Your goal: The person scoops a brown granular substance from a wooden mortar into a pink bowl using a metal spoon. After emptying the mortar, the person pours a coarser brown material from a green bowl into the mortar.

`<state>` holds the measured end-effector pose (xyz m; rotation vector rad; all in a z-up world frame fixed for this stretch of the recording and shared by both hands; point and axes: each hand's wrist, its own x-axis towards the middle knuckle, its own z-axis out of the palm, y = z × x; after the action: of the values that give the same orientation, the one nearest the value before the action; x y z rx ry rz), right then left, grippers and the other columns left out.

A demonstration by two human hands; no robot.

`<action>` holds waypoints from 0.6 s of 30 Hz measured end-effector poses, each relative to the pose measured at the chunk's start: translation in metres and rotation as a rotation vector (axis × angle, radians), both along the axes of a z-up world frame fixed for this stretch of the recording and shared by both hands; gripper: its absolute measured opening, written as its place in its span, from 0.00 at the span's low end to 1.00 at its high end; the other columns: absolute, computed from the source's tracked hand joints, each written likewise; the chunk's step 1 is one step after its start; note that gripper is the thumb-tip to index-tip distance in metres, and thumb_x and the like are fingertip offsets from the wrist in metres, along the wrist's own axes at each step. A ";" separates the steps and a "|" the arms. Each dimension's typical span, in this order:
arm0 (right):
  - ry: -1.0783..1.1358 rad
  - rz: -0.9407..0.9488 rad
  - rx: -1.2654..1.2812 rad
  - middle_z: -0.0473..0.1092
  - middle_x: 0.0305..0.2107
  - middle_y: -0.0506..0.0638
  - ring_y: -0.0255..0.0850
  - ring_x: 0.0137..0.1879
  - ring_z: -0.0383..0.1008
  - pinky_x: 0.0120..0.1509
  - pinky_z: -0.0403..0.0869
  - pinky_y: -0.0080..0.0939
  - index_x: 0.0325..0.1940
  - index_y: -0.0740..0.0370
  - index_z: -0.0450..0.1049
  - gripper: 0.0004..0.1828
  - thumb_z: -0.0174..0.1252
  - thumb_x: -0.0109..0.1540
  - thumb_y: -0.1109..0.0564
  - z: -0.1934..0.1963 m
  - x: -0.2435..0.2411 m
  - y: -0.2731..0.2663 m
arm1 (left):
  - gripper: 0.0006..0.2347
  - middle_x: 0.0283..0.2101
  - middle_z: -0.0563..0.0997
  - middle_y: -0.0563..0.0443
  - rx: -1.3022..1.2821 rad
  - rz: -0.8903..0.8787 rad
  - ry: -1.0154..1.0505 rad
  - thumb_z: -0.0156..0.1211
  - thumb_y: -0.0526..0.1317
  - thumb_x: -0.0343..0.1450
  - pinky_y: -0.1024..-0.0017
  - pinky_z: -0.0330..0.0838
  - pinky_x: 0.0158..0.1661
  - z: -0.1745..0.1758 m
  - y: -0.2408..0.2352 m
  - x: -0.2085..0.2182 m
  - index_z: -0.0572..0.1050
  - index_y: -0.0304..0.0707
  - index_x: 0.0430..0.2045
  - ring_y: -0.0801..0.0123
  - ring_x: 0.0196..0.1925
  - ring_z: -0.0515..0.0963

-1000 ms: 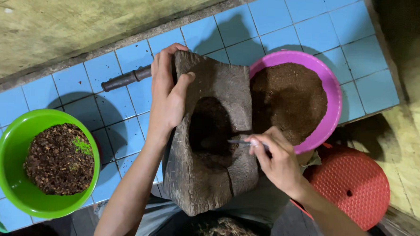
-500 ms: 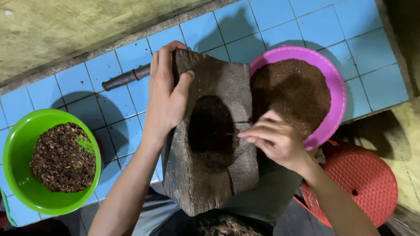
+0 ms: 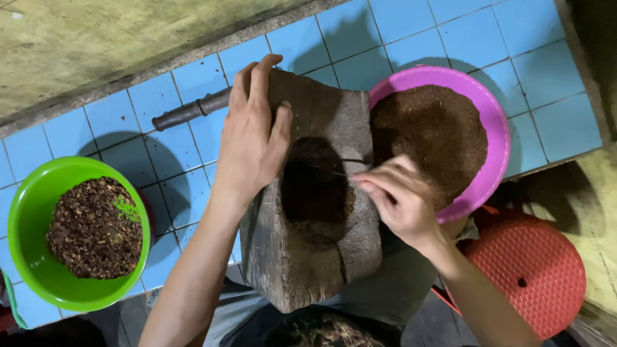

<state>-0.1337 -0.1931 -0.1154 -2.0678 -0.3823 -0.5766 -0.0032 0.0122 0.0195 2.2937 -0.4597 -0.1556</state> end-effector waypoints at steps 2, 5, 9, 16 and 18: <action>0.037 0.086 0.025 0.77 0.25 0.49 0.42 0.32 0.72 0.48 0.71 0.42 0.42 0.60 0.80 0.07 0.56 0.66 0.59 0.006 0.004 0.007 | 0.22 0.57 0.65 0.34 -0.045 0.002 -0.018 0.45 0.37 0.70 0.35 0.65 0.55 -0.007 0.000 0.001 0.61 0.42 0.62 0.29 0.59 0.69; 0.079 0.204 0.029 0.75 0.24 0.50 0.42 0.31 0.70 0.47 0.70 0.42 0.41 0.60 0.79 0.08 0.55 0.66 0.57 0.021 0.006 0.003 | 0.21 0.55 0.65 0.35 -0.124 0.017 -0.033 0.45 0.37 0.68 0.36 0.65 0.55 -0.012 0.003 0.002 0.63 0.44 0.59 0.30 0.59 0.69; 0.038 0.087 -0.037 0.78 0.25 0.46 0.42 0.31 0.73 0.45 0.72 0.42 0.41 0.58 0.81 0.11 0.54 0.67 0.53 0.005 -0.009 -0.020 | 0.20 0.55 0.65 0.37 -0.191 0.034 -0.028 0.45 0.37 0.68 0.38 0.64 0.56 -0.014 0.003 0.000 0.64 0.44 0.57 0.32 0.59 0.68; 0.010 -0.148 -0.432 0.74 0.33 0.47 0.41 0.41 0.64 0.42 0.67 0.39 0.51 0.63 0.76 0.13 0.55 0.67 0.54 0.018 -0.049 -0.010 | 0.18 0.50 0.65 0.44 -0.273 0.043 -0.040 0.40 0.41 0.68 0.60 0.60 0.57 -0.009 -0.003 -0.004 0.65 0.42 0.53 0.55 0.55 0.65; -0.072 -0.242 -0.378 0.74 0.24 0.51 0.40 0.32 0.68 0.33 0.73 0.37 0.37 0.73 0.74 0.11 0.50 0.68 0.62 0.039 -0.057 0.010 | 0.18 0.50 0.66 0.45 -0.276 0.048 -0.052 0.41 0.39 0.67 0.61 0.59 0.57 -0.009 -0.005 -0.003 0.66 0.42 0.53 0.55 0.56 0.65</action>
<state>-0.1909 -0.1829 -0.0768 -2.4827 -0.3016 -0.7717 -0.0064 0.0072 0.0101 2.0391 -0.4239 -0.0075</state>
